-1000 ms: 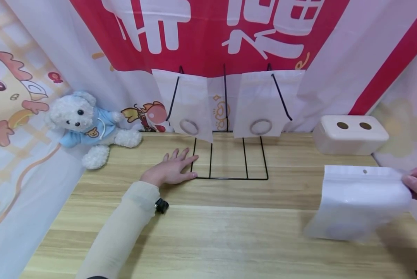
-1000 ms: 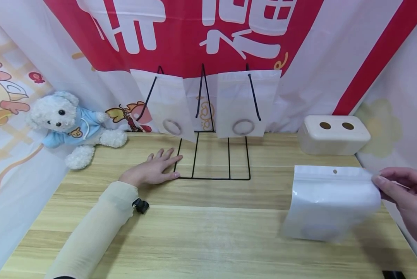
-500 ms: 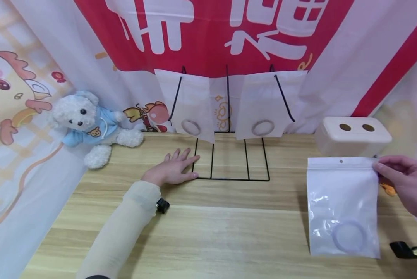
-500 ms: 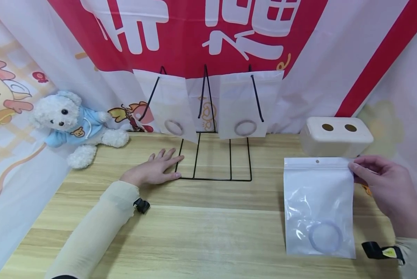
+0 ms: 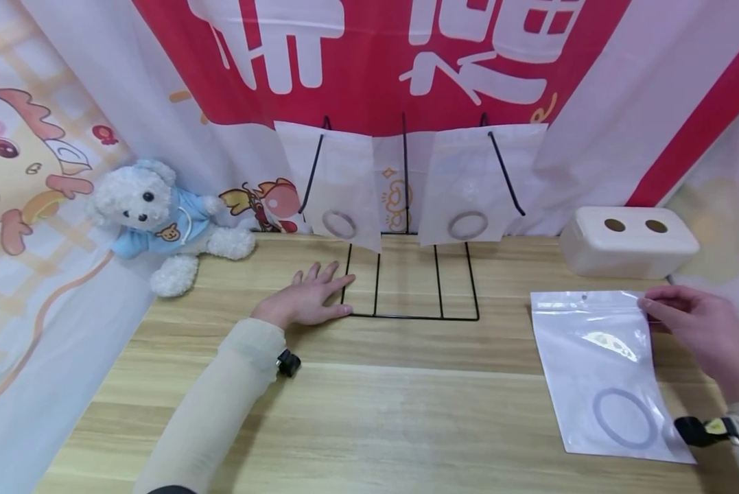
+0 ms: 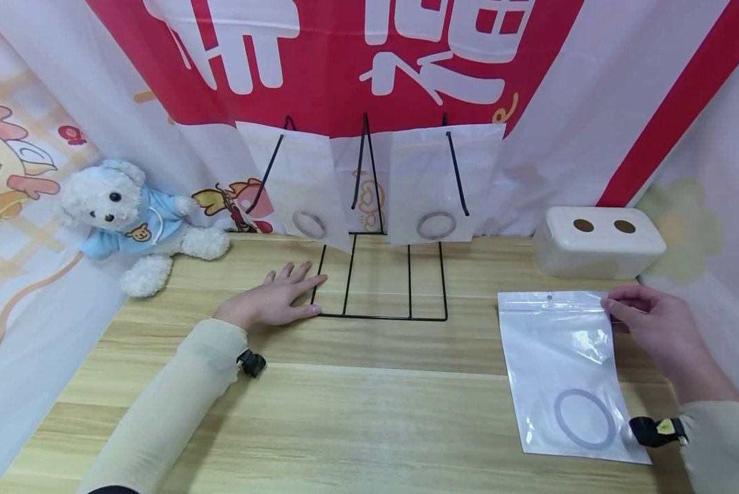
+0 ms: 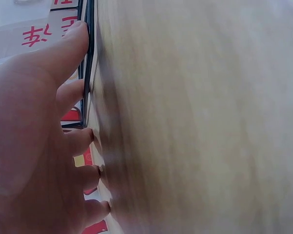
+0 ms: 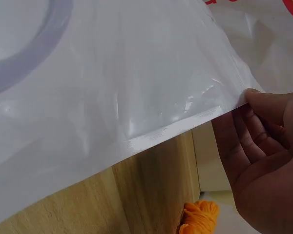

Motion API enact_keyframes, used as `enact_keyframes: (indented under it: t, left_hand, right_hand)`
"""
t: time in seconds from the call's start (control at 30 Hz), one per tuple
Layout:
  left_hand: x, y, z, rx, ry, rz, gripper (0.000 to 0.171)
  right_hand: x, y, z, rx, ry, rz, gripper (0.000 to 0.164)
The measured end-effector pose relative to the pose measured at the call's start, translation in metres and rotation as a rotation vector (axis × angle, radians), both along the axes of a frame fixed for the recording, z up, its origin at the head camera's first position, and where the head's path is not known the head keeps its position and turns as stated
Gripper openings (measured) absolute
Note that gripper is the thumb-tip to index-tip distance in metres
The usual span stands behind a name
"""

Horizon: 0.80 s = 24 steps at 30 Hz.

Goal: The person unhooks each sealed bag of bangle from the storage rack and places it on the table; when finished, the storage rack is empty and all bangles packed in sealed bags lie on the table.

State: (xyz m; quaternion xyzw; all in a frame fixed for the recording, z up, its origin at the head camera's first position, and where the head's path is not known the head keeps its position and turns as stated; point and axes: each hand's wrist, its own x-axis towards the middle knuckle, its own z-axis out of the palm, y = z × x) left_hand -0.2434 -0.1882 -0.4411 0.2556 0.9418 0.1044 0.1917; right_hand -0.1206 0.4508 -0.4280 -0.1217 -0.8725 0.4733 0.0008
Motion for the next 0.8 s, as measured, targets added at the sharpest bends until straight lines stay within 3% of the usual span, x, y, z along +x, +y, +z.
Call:
enact_keyframes:
  t: [0.1, 0.17, 0.33, 0.5, 0.8]
  left_hand:
    - [0.000, 0.000, -0.001, -0.002, 0.002, -0.002, 0.077]
    - [0.000, 0.000, -0.002, -0.003, 0.004, -0.003, 0.077]
    - [0.000, 0.000, -0.002, -0.002, 0.003, -0.003, 0.077]
    - [0.001, -0.001, -0.001, -0.005, -0.003, -0.003, 0.077]
    - [0.000, 0.000, 0.001, -0.009, 0.005, -0.010, 0.077]
  right_hand:
    - [-0.005, 0.001, -0.003, 0.132, -0.088, -0.024, 0.038]
    - [-0.008, 0.003, -0.006, 0.180, -0.112, -0.032, 0.042]
    - [-0.013, 0.007, -0.016, 0.223, -0.132, -0.060, 0.039]
    - [-0.018, 0.010, -0.026, 0.254, -0.234, -0.114, 0.041]
    - [-0.025, 0.009, -0.033, 0.304, -0.259, -0.085, 0.038]
